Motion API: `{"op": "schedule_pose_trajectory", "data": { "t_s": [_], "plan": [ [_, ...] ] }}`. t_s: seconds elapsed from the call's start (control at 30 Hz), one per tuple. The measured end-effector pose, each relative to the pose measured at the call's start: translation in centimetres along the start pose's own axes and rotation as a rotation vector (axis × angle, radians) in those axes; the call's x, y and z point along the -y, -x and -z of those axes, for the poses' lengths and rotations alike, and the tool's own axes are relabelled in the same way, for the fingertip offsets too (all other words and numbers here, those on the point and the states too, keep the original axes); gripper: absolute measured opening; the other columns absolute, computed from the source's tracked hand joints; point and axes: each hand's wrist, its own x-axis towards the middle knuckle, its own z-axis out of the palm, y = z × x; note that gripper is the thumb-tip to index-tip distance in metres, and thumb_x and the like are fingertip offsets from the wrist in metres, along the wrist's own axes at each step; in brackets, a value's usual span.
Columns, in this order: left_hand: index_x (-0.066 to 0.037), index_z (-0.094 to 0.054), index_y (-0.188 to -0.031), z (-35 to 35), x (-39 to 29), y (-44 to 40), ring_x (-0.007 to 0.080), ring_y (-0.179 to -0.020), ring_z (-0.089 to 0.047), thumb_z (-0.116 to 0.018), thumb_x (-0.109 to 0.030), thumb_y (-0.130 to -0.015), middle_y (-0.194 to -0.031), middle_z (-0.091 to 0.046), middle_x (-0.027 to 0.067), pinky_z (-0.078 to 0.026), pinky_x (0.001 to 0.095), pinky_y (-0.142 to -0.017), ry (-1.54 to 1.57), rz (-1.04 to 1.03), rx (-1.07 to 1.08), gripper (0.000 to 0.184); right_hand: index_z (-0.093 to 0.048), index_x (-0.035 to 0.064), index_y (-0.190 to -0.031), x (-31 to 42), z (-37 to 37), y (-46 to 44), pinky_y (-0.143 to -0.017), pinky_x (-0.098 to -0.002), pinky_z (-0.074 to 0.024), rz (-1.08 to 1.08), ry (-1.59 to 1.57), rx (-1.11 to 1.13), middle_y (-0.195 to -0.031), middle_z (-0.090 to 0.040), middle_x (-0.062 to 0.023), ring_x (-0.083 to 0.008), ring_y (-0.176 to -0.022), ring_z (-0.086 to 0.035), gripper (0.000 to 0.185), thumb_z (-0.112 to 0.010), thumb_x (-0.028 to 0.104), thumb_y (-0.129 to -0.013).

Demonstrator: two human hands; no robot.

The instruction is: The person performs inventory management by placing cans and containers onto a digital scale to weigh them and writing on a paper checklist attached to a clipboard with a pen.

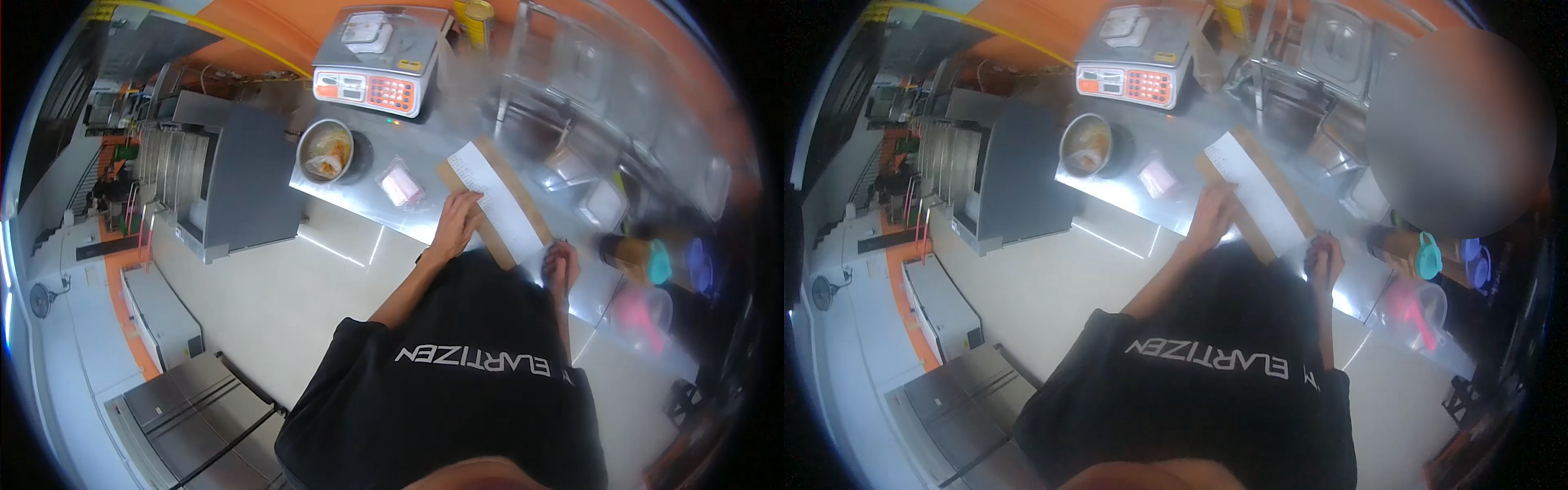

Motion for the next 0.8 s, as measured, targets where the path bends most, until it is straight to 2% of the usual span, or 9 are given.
{"op": "schedule_pose_trajectory", "data": {
  "t_s": [0.2, 0.27, 0.33, 0.37, 0.43, 0.47, 0.57, 0.6, 0.8],
  "plan": [
    [0.004, -0.040, -0.149, -2.8, 1.1, 1.5, 0.0514, -0.142, -0.037, -0.090, -0.043, -0.073, -0.152, -0.043, 0.0280, -0.029, 0.0592, -0.122, -0.162, 0.001, 0.088, 0.103, -0.059, 0.0023, -0.127, -0.4, -0.9, -0.2, -0.049, -0.0210, -0.0416, -0.043, -0.186, -0.139, -0.091, -0.065, -0.0048, -0.0072, -0.061, -0.053, 0.029, -0.056, 0.019, -0.104],
    [0.004, -0.042, -0.147, -3.5, 2.2, 1.7, 0.0507, -0.142, -0.038, -0.091, -0.046, -0.068, -0.150, -0.045, 0.0272, -0.029, 0.0603, -0.122, -0.151, -0.058, 0.048, 0.106, -0.050, 0.0011, -0.143, -1.7, -0.4, -0.9, -0.096, -0.0323, -0.0497, 0.142, -0.009, -0.095, -0.120, -0.062, -0.0105, -0.0197, -0.110, -0.062, 0.048, -0.054, 0.024, -0.101],
    [0.003, -0.046, -0.144, -3.6, 1.8, 1.7, 0.0474, -0.140, -0.041, -0.089, -0.053, -0.067, -0.147, -0.048, 0.0259, -0.028, 0.0606, -0.122, -0.250, -0.052, 0.039, 0.104, -0.056, 0.0008, -0.140, -1.0, 0.3, -1.2, -0.113, -0.0375, -0.0358, 0.256, 0.341, 0.005, -0.133, -0.054, -0.0127, -0.0259, -0.128, -0.051, 0.049, -0.053, 0.025, -0.097],
    [0.003, -0.047, -0.143, -3.4, 1.4, 1.5, 0.0475, -0.140, -0.041, -0.088, -0.056, -0.068, -0.146, -0.048, 0.0254, -0.029, 0.0605, -0.121, -0.249, -0.062, 0.056, 0.103, -0.060, 0.0005, -0.132, 1.8, -0.6, -1.1, -0.105, -0.0364, -0.0424, 0.408, 0.506, 0.066, -0.133, -0.053, -0.0145, -0.0242, -0.122, -0.053, 0.044, -0.053, 0.025, -0.096],
    [0.002, -0.050, -0.140, -3.2, 0.6, 1.4, 0.0478, -0.138, -0.042, -0.086, -0.057, -0.070, -0.144, -0.050, 0.0238, -0.032, 0.0608, -0.118, -0.268, -0.041, 0.027, 0.098, -0.064, 0.0002, -0.116, 0.4, -0.9, -1.6, -0.073, -0.0328, -0.0511, 0.371, 0.290, 0.117, -0.118, -0.059, -0.0145, -0.0188, -0.092, -0.061, 0.033, -0.051, 0.022, -0.095],
    [0.001, -0.051, -0.140, -3.1, 0.6, 1.2, 0.0471, -0.138, -0.042, -0.086, -0.057, -0.070, -0.144, -0.050, 0.0226, -0.032, 0.0605, -0.119, -0.246, -0.050, 0.019, 0.097, -0.065, -0.0007, -0.110, 2.4, -2.1, -1.1, -0.072, -0.0317, -0.0521, 0.161, 0.166, 0.153, -0.108, -0.063, -0.0132, -0.0183, -0.083, -0.063, 0.028, -0.051, 0.018, -0.094],
    [-0.001, -0.051, -0.139, -2.9, 0.5, 1.1, 0.0452, -0.137, -0.042, -0.087, -0.055, -0.071, -0.143, -0.051, 0.0196, -0.032, 0.0596, -0.119, -0.248, -0.052, 0.022, 0.094, -0.064, -0.0021, -0.106, 2.4, -2.7, -2.1, -0.074, -0.0325, -0.0541, 0.183, 0.170, 0.328, -0.105, -0.064, -0.0123, -0.0183, -0.081, -0.065, 0.021, -0.052, 0.006, -0.091],
    [-0.001, -0.052, -0.139, -2.8, 0.5, 1.0, 0.0447, -0.137, -0.042, -0.087, -0.054, -0.071, -0.143, -0.051, 0.0187, -0.032, 0.0593, -0.119, -0.259, -0.048, 0.027, 0.093, -0.064, -0.0018, -0.104, 1.9, -3.2, -2.7, -0.076, -0.0332, -0.0558, 0.257, 0.145, 0.387, -0.107, -0.064, -0.0120, -0.0191, -0.084, -0.066, 0.021, -0.052, -0.008, -0.087],
    [-0.005, -0.055, -0.139, -2.5, 0.8, 0.8, 0.0433, -0.140, -0.041, -0.088, -0.049, -0.074, -0.145, -0.052, 0.0158, -0.029, 0.0610, -0.120, -0.163, -0.031, 0.025, 0.085, -0.066, 0.0023, -0.095, 0.6, -4.4, -4.6, -0.084, -0.0327, -0.0569, 0.255, 0.356, 0.454, -0.102, -0.066, -0.0085, -0.0187, -0.096, -0.069, 0.022, -0.072, -0.009, -0.078]
  ]
}}
